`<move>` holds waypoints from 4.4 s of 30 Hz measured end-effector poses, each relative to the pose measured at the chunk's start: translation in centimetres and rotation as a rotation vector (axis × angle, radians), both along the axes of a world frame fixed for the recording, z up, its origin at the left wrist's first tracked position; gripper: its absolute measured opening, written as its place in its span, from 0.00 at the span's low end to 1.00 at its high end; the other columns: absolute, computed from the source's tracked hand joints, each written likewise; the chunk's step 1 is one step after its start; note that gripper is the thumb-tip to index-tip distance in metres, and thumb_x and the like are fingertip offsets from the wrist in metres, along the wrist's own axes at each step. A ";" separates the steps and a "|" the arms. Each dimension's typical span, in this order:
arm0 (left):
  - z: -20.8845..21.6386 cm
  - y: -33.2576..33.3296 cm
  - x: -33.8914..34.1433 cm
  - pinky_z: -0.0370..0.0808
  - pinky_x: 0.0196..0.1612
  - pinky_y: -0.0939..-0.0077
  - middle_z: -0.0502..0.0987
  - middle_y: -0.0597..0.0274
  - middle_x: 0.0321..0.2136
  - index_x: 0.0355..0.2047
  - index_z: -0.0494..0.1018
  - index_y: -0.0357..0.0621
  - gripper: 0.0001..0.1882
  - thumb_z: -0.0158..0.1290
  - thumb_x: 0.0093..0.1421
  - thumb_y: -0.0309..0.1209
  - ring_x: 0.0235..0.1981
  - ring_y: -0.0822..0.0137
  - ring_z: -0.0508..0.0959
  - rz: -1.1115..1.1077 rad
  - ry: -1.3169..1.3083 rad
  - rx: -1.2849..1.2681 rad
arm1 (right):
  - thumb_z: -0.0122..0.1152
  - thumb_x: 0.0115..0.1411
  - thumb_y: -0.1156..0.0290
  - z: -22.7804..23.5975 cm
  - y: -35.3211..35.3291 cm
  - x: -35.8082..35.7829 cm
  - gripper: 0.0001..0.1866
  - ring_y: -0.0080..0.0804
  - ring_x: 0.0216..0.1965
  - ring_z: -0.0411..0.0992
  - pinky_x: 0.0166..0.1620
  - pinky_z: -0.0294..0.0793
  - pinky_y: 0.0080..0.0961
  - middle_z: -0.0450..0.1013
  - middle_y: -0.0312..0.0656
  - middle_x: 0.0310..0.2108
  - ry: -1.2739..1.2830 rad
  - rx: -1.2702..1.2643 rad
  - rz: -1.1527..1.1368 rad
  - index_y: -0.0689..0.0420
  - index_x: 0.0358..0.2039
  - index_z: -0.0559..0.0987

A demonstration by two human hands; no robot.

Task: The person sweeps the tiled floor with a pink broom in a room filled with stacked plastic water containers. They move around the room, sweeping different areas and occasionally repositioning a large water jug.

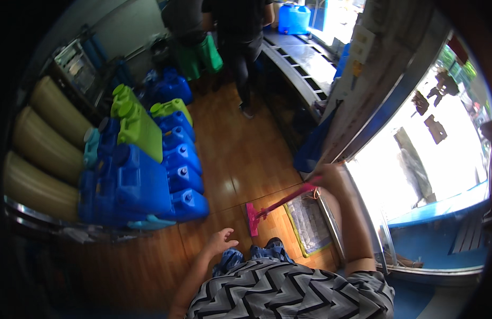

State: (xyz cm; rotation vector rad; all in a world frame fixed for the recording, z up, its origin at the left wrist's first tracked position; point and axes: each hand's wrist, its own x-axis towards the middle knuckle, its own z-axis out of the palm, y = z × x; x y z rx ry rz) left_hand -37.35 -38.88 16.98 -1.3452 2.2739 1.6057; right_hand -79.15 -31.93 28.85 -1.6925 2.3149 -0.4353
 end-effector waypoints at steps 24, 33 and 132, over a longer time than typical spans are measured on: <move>-18.8 6.8 25.6 0.74 0.40 0.70 0.78 0.48 0.30 0.29 0.78 0.40 0.19 0.58 0.43 0.43 0.36 0.57 0.78 0.149 -0.617 0.096 | 0.59 0.48 0.59 -35.4 37.0 12.7 0.16 0.44 0.31 0.75 0.34 0.72 0.36 0.74 0.53 0.23 -0.488 0.743 -0.441 0.61 0.23 0.79; -17.5 -1.7 26.8 0.73 0.43 0.68 0.77 0.51 0.36 0.38 0.75 0.42 0.22 0.60 0.43 0.41 0.40 0.57 0.77 0.306 -0.451 0.123 | 0.67 0.38 0.64 -26.7 -6.8 19.5 0.16 0.35 0.18 0.74 0.24 0.74 0.32 0.74 0.47 0.18 -0.494 0.595 -0.517 0.65 0.21 0.77; -19.9 -43.3 19.4 0.71 0.45 0.68 0.76 0.54 0.40 0.40 0.75 0.47 0.17 0.47 0.57 0.42 0.42 0.56 0.75 0.690 -0.580 0.509 | 0.46 0.54 0.65 -38.1 -97.8 -12.0 0.13 0.34 0.09 0.62 0.10 0.58 0.29 0.62 0.36 0.10 -1.471 -0.130 -1.432 0.51 0.14 0.67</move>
